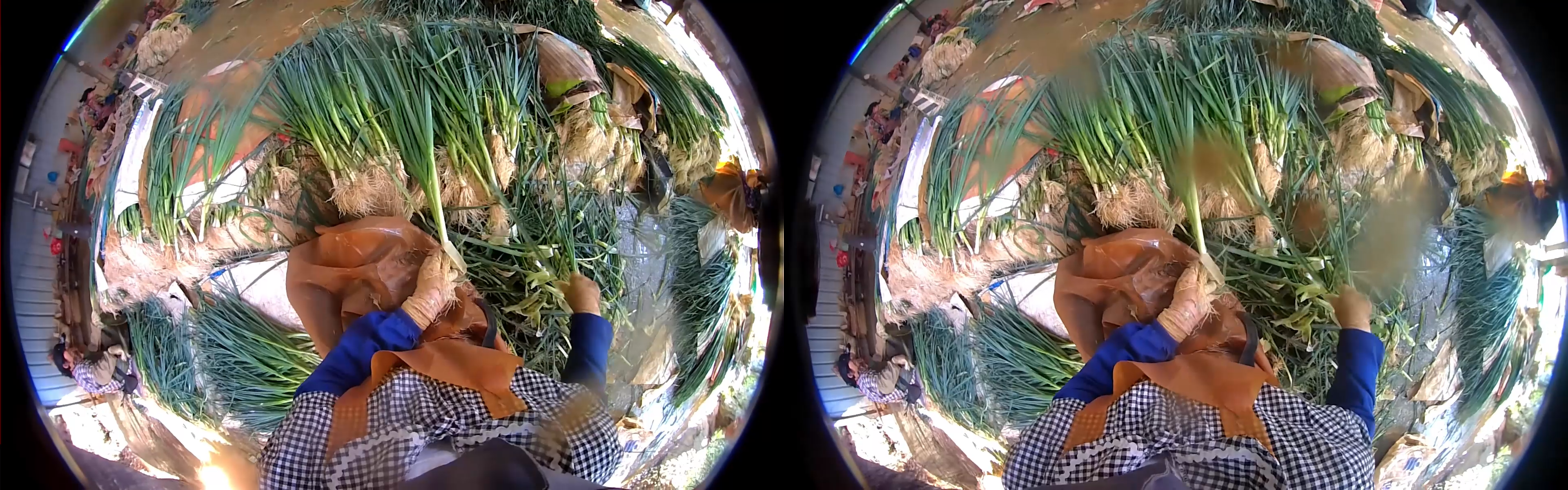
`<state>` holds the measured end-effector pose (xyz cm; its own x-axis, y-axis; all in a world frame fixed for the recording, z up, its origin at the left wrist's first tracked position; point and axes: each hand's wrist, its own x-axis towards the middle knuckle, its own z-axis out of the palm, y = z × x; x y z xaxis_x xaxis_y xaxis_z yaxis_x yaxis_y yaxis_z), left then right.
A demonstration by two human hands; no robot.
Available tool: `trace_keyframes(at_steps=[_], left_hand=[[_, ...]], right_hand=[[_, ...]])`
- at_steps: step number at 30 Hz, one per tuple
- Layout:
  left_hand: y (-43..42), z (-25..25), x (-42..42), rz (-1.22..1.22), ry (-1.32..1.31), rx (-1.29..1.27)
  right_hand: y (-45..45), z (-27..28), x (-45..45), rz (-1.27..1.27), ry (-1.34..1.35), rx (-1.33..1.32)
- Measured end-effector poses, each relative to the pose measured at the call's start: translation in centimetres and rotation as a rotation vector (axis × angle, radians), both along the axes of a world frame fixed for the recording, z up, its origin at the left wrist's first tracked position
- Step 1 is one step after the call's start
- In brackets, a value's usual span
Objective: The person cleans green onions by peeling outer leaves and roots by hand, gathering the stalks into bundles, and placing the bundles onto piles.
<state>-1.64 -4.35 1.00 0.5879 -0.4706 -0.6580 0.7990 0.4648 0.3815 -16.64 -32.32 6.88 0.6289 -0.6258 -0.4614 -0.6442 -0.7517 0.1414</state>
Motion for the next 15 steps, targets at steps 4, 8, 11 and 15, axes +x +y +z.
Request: trace_keyframes(at_steps=[4,8,11,15], left_hand=[[-0.2,-0.4,-0.5,0.038,-0.049,-0.159],[0.0,1.4,-0.6,0.003,-0.02,-0.173],[0.4,2.8,-0.8,0.035,-0.289,0.04],[0.9,3.9,-0.9,0.002,-0.771,0.463]], right_hand=[[7.5,-0.4,11.3,0.057,-0.662,0.779],[13.3,-3.9,20.1,0.125,-0.865,1.221],[14.7,-4.9,22.5,0.294,-1.342,1.081],[17.4,3.0,20.6,-0.184,-1.116,0.953]])
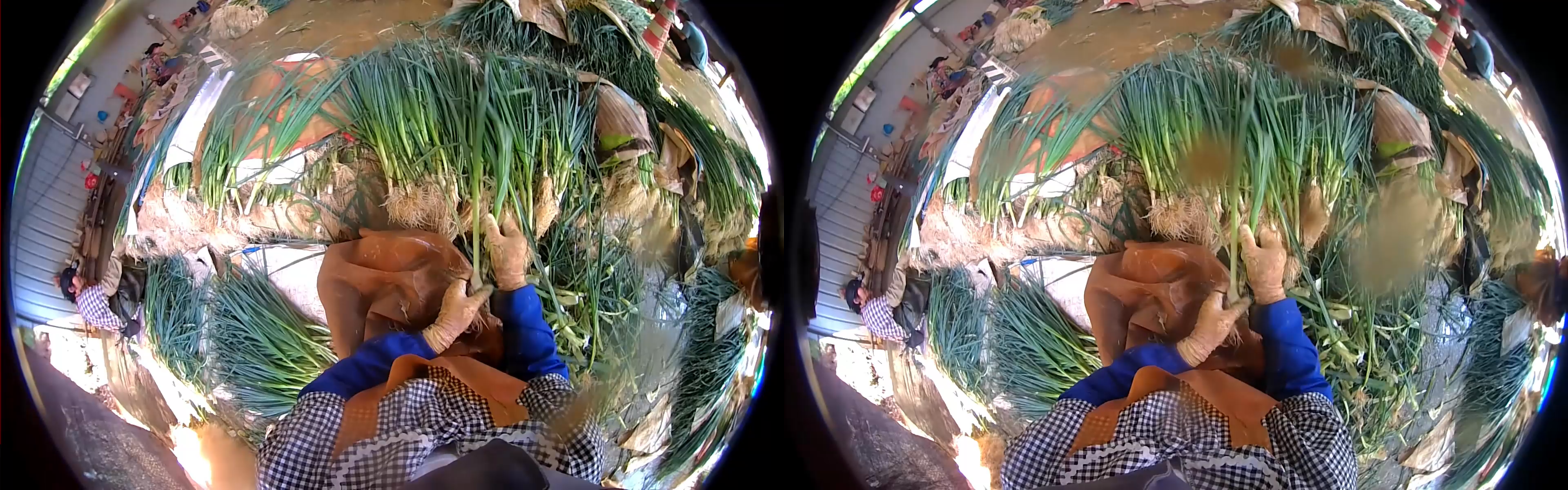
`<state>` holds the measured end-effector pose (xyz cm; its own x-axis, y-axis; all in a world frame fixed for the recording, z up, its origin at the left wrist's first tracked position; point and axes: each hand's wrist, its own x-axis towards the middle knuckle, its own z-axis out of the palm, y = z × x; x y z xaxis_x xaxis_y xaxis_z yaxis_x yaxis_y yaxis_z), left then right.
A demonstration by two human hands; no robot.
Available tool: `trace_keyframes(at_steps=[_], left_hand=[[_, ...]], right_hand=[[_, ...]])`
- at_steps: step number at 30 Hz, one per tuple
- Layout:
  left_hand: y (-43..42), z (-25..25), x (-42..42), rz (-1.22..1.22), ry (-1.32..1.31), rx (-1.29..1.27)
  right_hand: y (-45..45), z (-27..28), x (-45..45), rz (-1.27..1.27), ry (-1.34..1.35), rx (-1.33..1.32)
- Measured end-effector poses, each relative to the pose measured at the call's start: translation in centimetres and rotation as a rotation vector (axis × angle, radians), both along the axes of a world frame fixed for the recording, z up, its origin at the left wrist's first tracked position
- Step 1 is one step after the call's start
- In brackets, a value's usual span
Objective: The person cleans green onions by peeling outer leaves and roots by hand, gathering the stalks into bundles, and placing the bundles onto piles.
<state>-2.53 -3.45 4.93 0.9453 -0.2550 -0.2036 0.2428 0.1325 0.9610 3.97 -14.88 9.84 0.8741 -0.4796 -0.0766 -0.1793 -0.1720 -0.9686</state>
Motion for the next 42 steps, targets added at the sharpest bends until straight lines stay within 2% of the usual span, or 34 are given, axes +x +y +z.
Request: trace_keyframes(at_steps=[1,2,3,5,7,9,10,11,13,14,15,16,17,18,19,20,22,23,25,26,27,28,29,31,32,33,34,36,37,39,41,42], left_hand=[[0.3,-0.3,-0.1,-0.038,-0.122,0.149],[0.4,-1.0,0.1,-0.066,0.111,0.029],[0.5,-2.6,0.2,-0.079,0.358,-0.258],[0.4,-0.6,0.3,-0.165,0.743,-0.731],[0.6,-2.2,0.7,-0.108,0.899,-0.763],[0.9,-2.4,0.5,-0.099,0.896,-0.785],[0.7,-2.3,0.6,-0.072,0.922,-0.734],[0.6,-2.3,0.6,-0.073,0.929,-0.732],[0.6,-2.3,0.5,-0.077,0.91,-0.727],[0.6,-3.0,0.6,-0.059,0.903,-0.759],[0.8,-3.0,0.8,-0.057,0.91,-0.758],[0.9,-3.1,1.1,-0.047,0.877,-0.789],[0.8,-3.1,1.5,-0.04,0.844,-0.824],[0.8,-3.6,1.9,-0.055,0.831,-0.893],[0.9,-3.7,2.0,-0.059,0.843,-0.893],[0.8,-3.6,2.0,-0.061,0.809,-0.93],[0.5,-3.3,2.0,-0.075,0.777,-0.972],[0.5,-3.0,1.7,-0.066,0.79,-0.948],[0.3,-2.9,1.4,-0.057,0.801,-0.922],[0.3,-3.2,0.9,-0.054,0.795,-0.858],[0.2,-3.4,0.9,-0.054,0.778,-0.797],[0.3,-3.8,0.8,-0.126,0.728,-0.809],[0.0,-2.6,0.9,-0.071,0.796,-0.701],[0.7,-3.8,1.4,-0.173,0.899,-0.802],[0.7,-3.2,1.7,-0.164,0.89,-0.801],[0.6,-2.7,1.6,-0.113,0.915,-0.75],[0.7,-2.3,1.4,-0.065,0.949,-0.698],[0.7,-3.0,1.6,-0.089,0.964,-0.73],[0.7,-3.4,1.8,-0.114,0.965,-0.761],[0.5,-3.3,1.9,-0.032,0.981,-0.738],[1.2,-4.2,2.7,-0.242,0.94,-0.957],[1.1,-2.7,2.9,-0.139,0.985,-0.893]], right_hand=[[0.0,1.5,-0.2,0.029,0.007,-0.092],[-0.5,0.1,0.1,0.135,-0.055,0.185],[-1.1,-1.6,0.4,0.327,-0.163,0.318],[-0.8,-4.4,1.1,0.299,-0.063,0.612],[-0.1,-7.8,1.5,0.186,-0.067,0.798],[0.3,-11.0,1.6,0.066,-0.018,0.438],[0.3,-11.7,1.0,-0.053,0.015,-0.04],[0.0,-10.8,0.3,-0.056,0.117,-0.427],[-0.4,-8.4,-2.1,-0.016,0.192,-0.399],[-1.1,-9.5,-3.7,0.064,0.157,-0.027],[-1.7,-6.4,-6.2,0.162,0.277,0.17],[-2.5,-4.3,-9.0,0.299,0.282,-0.006],[-3.5,-2.1,-11.2,0.437,0.316,-0.013],[-5.6,-2.7,-13.7,0.447,0.482,0.023],[-8.0,-4.1,-16.2,0.268,0.49,0.215],[-11.3,-2.6,-17.5,0.184,0.714,0.01],[-16.8,-5.4,-20.7,0.47,0.963,-0.995],[-16.5,-3.3,-19.8,0.562,1.147,-1.03],[-12.5,-2.5,-15.4,0.277,0.549,-0.754],[-10.1,-2.9,-12.6,0.328,0.252,-0.464],[-7.2,-3.0,-10.1,0.365,0.078,-0.217],[-4.9,-4.5,-7.7,0.399,-0.004,-0.001],[-3.1,-6.3,-5.8,0.43,-0.088,0.217],[-1.1,-8.1,-4.1,0.254,0.084,0.592],[-0.3,-7.8,-3.6,0.241,0.009,0.444],[0.2,-7.5,-3.8,0.175,0.092,0.173],[0.4,-7.2,-4.4,0.173,0.063,-0.009],[0.2,-6.1,-5.3,0.18,-0.014,-0.406],[-0.6,-5.2,-6.5,0.321,0.155,-0.397],[-0.7,-2.0,-9.9,0.411,0.071,-0.019],[-4.8,1.7,-13.0,0.781,0.519,-0.017],[-6.9,2.2,-14.2,0.793,0.623,0.005]])
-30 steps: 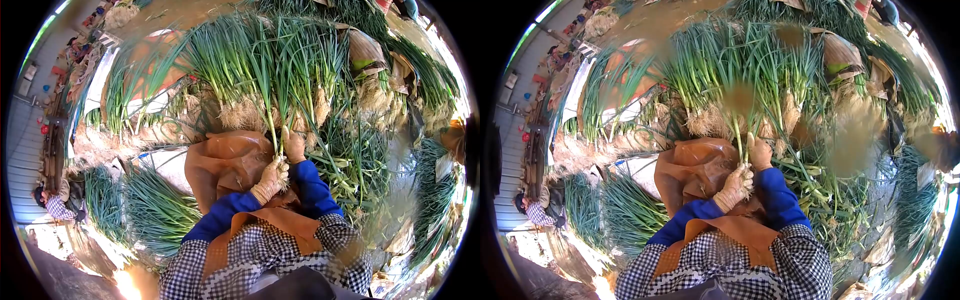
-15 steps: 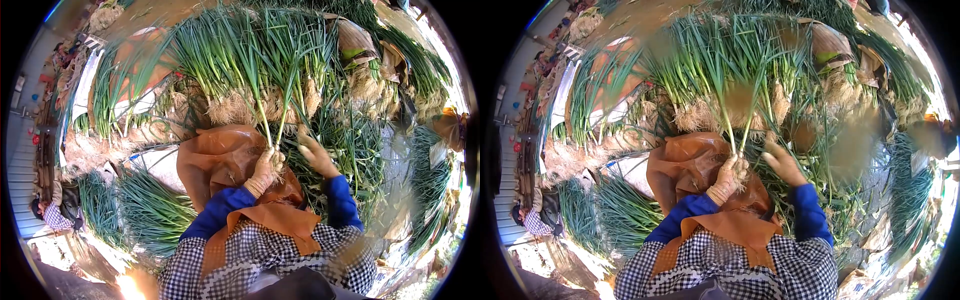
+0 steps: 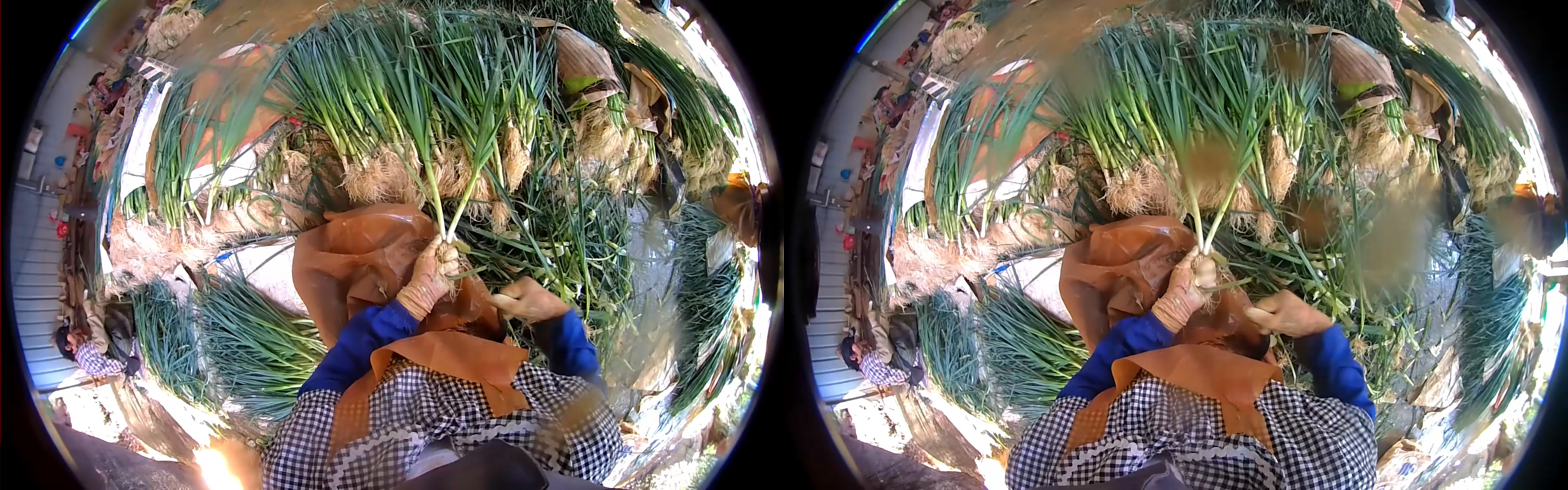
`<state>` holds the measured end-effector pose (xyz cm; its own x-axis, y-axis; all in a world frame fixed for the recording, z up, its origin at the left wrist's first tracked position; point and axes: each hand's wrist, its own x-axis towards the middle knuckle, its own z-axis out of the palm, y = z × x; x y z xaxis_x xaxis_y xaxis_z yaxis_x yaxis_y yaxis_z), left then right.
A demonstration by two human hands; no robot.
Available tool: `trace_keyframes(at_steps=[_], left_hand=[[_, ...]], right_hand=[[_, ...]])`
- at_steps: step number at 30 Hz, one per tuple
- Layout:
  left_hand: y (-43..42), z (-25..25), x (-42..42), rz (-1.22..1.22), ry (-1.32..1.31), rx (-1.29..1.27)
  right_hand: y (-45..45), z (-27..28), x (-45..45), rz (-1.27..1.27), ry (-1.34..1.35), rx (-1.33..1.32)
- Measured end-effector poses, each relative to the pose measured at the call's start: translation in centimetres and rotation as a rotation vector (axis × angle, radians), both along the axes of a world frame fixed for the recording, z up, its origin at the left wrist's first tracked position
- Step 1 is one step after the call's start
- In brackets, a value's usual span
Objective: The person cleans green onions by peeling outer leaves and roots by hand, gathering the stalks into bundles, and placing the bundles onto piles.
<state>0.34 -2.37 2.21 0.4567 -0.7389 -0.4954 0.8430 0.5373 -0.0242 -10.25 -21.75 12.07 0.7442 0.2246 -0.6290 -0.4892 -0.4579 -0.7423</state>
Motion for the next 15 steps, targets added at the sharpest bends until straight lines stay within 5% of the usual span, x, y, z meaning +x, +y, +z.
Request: trace_keyframes(at_steps=[1,3,4,5,6,7,9,15], left_hand=[[0.0,0.0,-0.1,-0.006,-0.037,-0.001],[-0.2,-0.7,-0.3,-0.023,-0.086,0.024],[-0.4,-0.9,-0.5,-0.034,-0.086,0.02],[-0.6,-0.5,-0.4,-0.061,-0.113,0.038],[-0.5,-0.1,-0.7,-0.084,-0.131,0.064],[-0.2,0.7,-1.3,-0.093,-0.125,0.073],[-0.8,2.4,-1.1,-0.124,-0.103,0.302],[1.4,2.1,-0.1,-0.175,0.01,-0.055]], right_hand=[[-1.8,0.2,-1.2,0.008,0.107,-0.015],[-3.4,-2.3,-1.9,0.347,-0.1,-0.82],[-3.7,-3.3,-1.2,0.199,-0.002,-0.818],[-2.9,-4.2,-0.3,-0.057,-0.19,-0.568],[-1.5,-5.7,1.1,-0.244,-0.497,-0.143],[0.8,-5.4,3.2,-0.403,-0.303,0.188],[3.7,-6.9,6.4,-0.227,-0.485,-0.096],[6.2,-7.5,6.9,-0.051,-1.087,-0.599]])
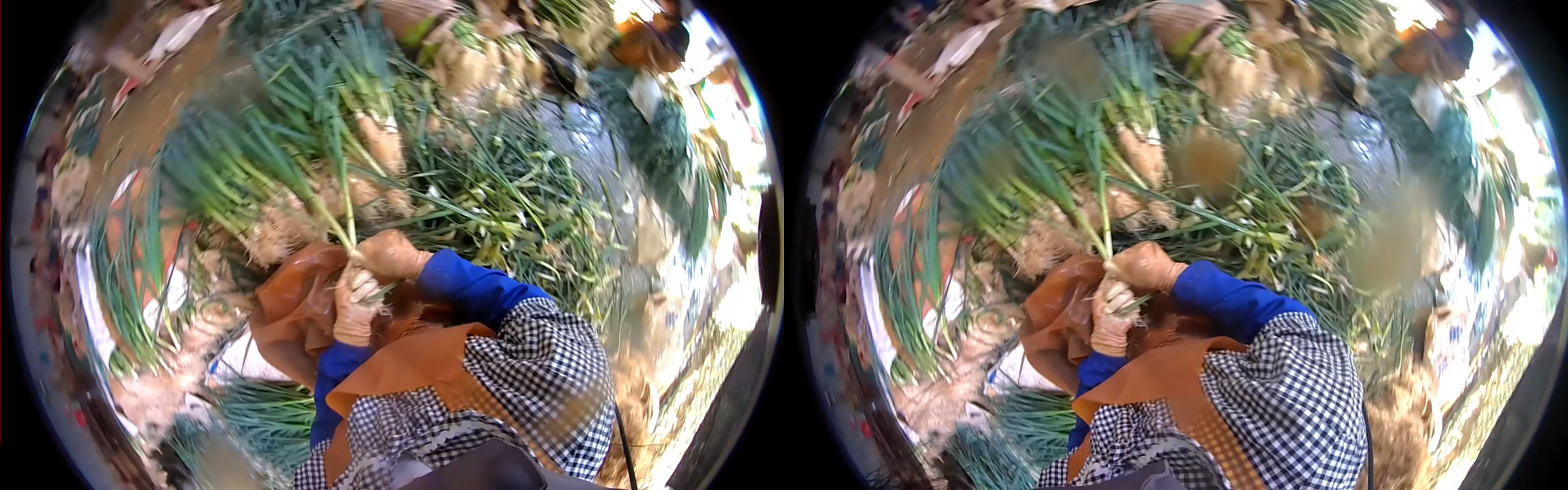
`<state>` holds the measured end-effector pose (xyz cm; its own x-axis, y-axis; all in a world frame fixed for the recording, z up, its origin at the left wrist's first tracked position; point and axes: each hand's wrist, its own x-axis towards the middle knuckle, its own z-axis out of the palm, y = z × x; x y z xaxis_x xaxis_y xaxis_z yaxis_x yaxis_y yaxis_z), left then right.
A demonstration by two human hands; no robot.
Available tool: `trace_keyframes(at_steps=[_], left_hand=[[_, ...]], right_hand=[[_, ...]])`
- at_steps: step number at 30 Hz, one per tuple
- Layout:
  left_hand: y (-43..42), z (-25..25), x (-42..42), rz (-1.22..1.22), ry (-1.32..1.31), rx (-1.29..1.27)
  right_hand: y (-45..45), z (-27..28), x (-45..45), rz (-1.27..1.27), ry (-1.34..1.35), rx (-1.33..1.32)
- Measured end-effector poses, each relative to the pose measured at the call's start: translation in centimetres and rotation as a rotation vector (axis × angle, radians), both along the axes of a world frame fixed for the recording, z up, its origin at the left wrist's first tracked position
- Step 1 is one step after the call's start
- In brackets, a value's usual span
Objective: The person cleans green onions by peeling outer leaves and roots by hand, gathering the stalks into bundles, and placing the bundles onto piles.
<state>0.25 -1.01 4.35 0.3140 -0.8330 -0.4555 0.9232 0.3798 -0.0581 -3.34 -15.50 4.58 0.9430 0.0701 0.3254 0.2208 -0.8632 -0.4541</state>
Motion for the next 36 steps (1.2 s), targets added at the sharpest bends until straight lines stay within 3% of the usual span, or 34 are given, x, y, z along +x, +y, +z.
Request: trace_keyframes(at_steps=[2,4,6,7,8,10,12,13,14,16,18,19,20,22,23,24,26,28,29,30,34,35,36], left_hand=[[0.5,1.6,0.4,-0.047,-0.064,-0.024],[1.4,1.0,2.1,0.113,0.004,-0.307],[1.4,0.6,2.7,0.099,-0.036,-0.309],[1.1,1.8,2.5,0.074,-0.068,-0.286],[0.8,3.0,2.2,0.049,-0.1,-0.264],[0.4,-1.1,1.9,0.006,-0.096,-0.174],[-0.6,-1.3,0.5,0.0,-0.018,-0.203],[-0.6,-1.6,0.0,0.001,0.002,-0.122],[-0.7,-1.6,0.0,-0.004,0.014,-0.046],[-0.9,-1.4,0.1,-0.045,-0.004,0.07],[-0.9,-1.5,0.3,-0.095,-0.124,0.152],[-0.8,-1.7,0.2,-0.066,-0.086,0.183],[-0.6,-1.9,0.0,-0.04,-0.047,0.214],[-0.5,-1.8,0.0,-0.032,-0.05,0.176],[-0.6,-2.0,0.3,0.018,-0.002,0.096],[-0.5,-2.4,0.7,0.071,0.047,0.017],[-0.5,-2.4,0.7,0.065,-0.052,-0.118],[-1.6,-1.6,0.2,0.164,-0.127,0.258],[-1.5,0.8,0.0,0.063,-0.177,0.31],[-1.9,-2.7,-0.6,0.184,-0.227,0.231],[-1.8,-3.7,-0.4,0.199,-0.427,0.31],[-1.2,-2.8,0.1,0.183,-0.49,0.24],[-0.5,-1.7,0.3,0.165,-0.545,0.17]], right_hand=[[0.1,1.4,-2.6,0.143,0.036,0.324],[0.1,4.2,-6.5,0.355,0.193,0.3],[-2.7,4.3,-9.5,0.262,0.535,0.467],[-4.8,3.9,-9.2,0.05,0.949,0.179],[-6.7,1.7,-9.1,0.007,1.029,-0.275],[-8.9,0.5,-8.6,-0.293,0.709,0.02],[-6.6,1.4,-5.4,-0.247,0.356,0.644],[-5.2,1.7,-4.0,-0.147,0.434,0.958],[-3.7,2.8,-2.6,-0.115,0.477,1.064],[-1.8,-1.4,-0.4,-0.019,0.569,0.917],[-0.6,1.0,0.5,-0.081,0.597,0.758],[-0.7,0.8,0.6,-0.034,0.521,0.542],[-0.5,2.0,0.4,-0.029,0.525,0.543],[-0.3,5.7,-1.1,-0.091,0.838,1.028],[-0.5,5.2,-3.2,0.056,0.761,1.168],[-1.9,6.1,-4.4,0.38,0.816,0.947],[-3.7,6.9,-5.0,0.767,1.139,0.661],[-4.9,5.9,-4.9,0.055,1.204,1.131],[-5.1,2.5,-3.8,-0.039,0.701,0.833],[-3.9,3.1,-2.2,-0.132,0.551,1.043],[-0.5,-0.5,1.0,-0.184,0.594,1.38],[-0.7,-1.5,1.2,-0.17,0.437,1.396],[-2.0,-3.6,1.6,-0.176,0.447,1.414]])
